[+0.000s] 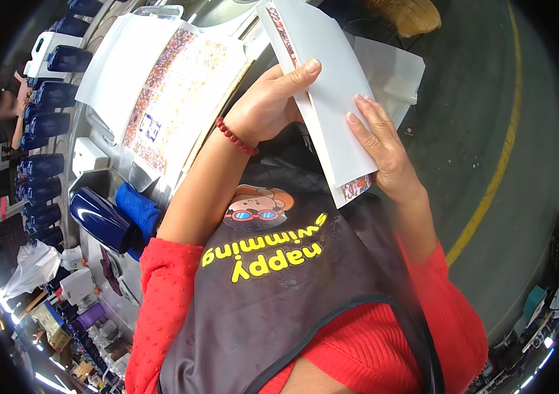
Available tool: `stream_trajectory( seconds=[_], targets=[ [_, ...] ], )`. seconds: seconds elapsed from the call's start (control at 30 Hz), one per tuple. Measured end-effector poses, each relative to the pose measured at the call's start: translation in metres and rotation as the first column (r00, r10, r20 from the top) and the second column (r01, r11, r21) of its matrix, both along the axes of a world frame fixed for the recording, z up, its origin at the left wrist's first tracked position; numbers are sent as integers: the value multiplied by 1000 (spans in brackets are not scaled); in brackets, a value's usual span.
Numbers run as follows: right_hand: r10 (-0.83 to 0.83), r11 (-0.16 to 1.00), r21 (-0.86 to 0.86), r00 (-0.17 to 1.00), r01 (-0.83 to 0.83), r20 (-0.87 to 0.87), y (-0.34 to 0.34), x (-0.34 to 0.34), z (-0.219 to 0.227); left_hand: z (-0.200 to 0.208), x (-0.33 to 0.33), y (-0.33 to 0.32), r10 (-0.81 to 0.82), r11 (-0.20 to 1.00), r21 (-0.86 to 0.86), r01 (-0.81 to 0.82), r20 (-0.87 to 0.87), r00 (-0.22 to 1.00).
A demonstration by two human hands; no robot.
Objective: The person applies decorative labels to a dark blue bottle. They peel a label from a backing sheet, wrap it around the bottle, and smooth it with a small black tool. The person repeats this process with a second label on the same bottle.
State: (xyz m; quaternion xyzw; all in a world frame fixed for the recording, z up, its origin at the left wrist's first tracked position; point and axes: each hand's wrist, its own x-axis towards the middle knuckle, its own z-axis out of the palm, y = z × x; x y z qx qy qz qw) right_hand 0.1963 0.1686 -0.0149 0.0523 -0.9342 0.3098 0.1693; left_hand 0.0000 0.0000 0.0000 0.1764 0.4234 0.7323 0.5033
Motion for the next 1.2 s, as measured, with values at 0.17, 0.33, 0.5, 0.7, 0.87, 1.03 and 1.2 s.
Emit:
stream_trajectory(
  seconds=[0.17, 0.33, 0.5, 0.7, 0.87, 1.03, 1.2],
  targets=[
    [-4, 1000, 17, 1000, 4, 25, -3, 2, -1, -9, 1, -1, -16, 999, 29, 15, 33, 999],
    [-1, 1000, 0, 999, 1, 32, -4, -3, -6, -10, -4, -4, -39, 999, -10, 39, -7, 999],
    [5, 1000, 0, 999, -5, 40, -5, -9, -7, -13, -9, -5, -28, 999, -21, 28, 12, 1000],
    [45, 999, 6, 996, -45, 73, -7, -24, -18, -29, -26, -12, -9, 1000, -14, 10, 73, 997],
    [150, 988, 15, 980, -153, 128, -2, -38, -33, -48, -50, -23, -33, 999, -14, 35, 126, 991],
    [204, 978, 8, 960, -209, 193, -10, -41, -53, -53, -58, -26, -46, 996, -61, 58, 184, 982],
    [293, 938, -226, 950, -263, 110, -2, -53, -48, -51, -60, -29, 119, 980, -181, -79, 221, 968]
  ],
)
